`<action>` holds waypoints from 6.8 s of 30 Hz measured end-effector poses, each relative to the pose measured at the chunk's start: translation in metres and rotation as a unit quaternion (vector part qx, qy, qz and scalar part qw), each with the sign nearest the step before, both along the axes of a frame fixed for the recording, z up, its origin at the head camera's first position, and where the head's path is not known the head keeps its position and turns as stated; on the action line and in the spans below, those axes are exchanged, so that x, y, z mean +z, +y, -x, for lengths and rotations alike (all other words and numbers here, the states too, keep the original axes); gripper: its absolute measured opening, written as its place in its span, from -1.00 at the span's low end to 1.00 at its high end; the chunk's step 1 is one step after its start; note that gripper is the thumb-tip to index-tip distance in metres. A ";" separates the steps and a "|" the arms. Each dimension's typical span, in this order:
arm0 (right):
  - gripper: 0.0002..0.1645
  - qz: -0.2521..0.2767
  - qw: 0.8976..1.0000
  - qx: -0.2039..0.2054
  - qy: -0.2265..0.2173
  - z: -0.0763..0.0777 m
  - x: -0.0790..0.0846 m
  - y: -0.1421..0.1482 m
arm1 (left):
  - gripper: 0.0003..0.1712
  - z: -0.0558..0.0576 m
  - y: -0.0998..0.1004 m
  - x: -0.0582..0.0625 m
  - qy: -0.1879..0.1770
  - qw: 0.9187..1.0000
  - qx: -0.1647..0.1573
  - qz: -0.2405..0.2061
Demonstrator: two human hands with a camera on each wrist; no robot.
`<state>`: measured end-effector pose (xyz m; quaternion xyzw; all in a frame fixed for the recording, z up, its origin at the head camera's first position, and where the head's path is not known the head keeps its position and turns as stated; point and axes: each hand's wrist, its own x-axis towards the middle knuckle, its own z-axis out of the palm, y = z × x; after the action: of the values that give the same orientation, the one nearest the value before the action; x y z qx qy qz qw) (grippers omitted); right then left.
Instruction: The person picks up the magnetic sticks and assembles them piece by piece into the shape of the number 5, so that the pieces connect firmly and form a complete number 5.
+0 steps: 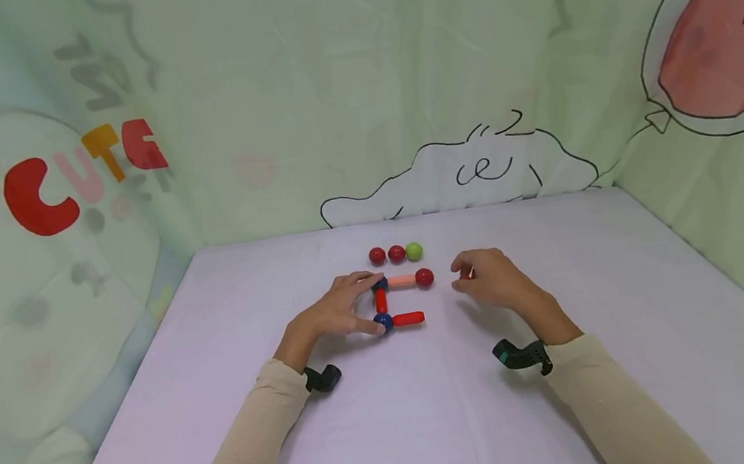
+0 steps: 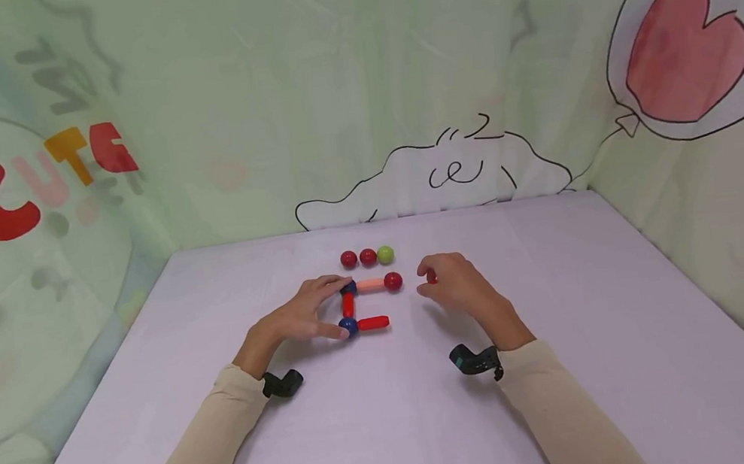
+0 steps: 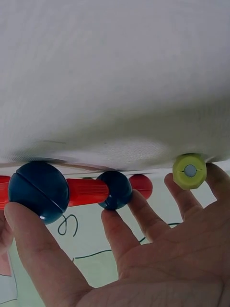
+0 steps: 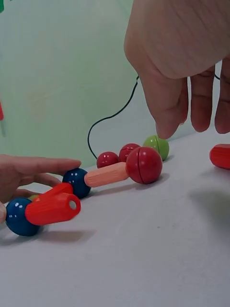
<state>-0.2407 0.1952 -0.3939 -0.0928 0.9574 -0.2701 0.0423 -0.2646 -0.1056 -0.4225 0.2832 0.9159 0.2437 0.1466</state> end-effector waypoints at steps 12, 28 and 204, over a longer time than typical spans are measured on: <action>-0.59 -0.009 1.000 0.000 0.026 0.027 -0.007 -0.006 | 0.09 0.003 0.000 -0.005 -0.017 1.000 0.003 -0.001; -0.37 -0.107 0.992 0.045 0.039 0.081 -0.010 -0.041 | 0.10 0.004 -0.003 -0.005 -0.015 1.000 0.021 -0.012; -0.61 0.282 0.901 0.084 -0.320 -0.012 -0.016 -0.012 | 0.10 0.004 0.001 -0.003 -0.042 0.997 0.061 0.016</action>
<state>-0.2291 0.1834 -0.4094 -0.0891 0.7649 -0.5393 0.3408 -0.2686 -0.1049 -0.4258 0.2144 0.9284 0.2487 0.1741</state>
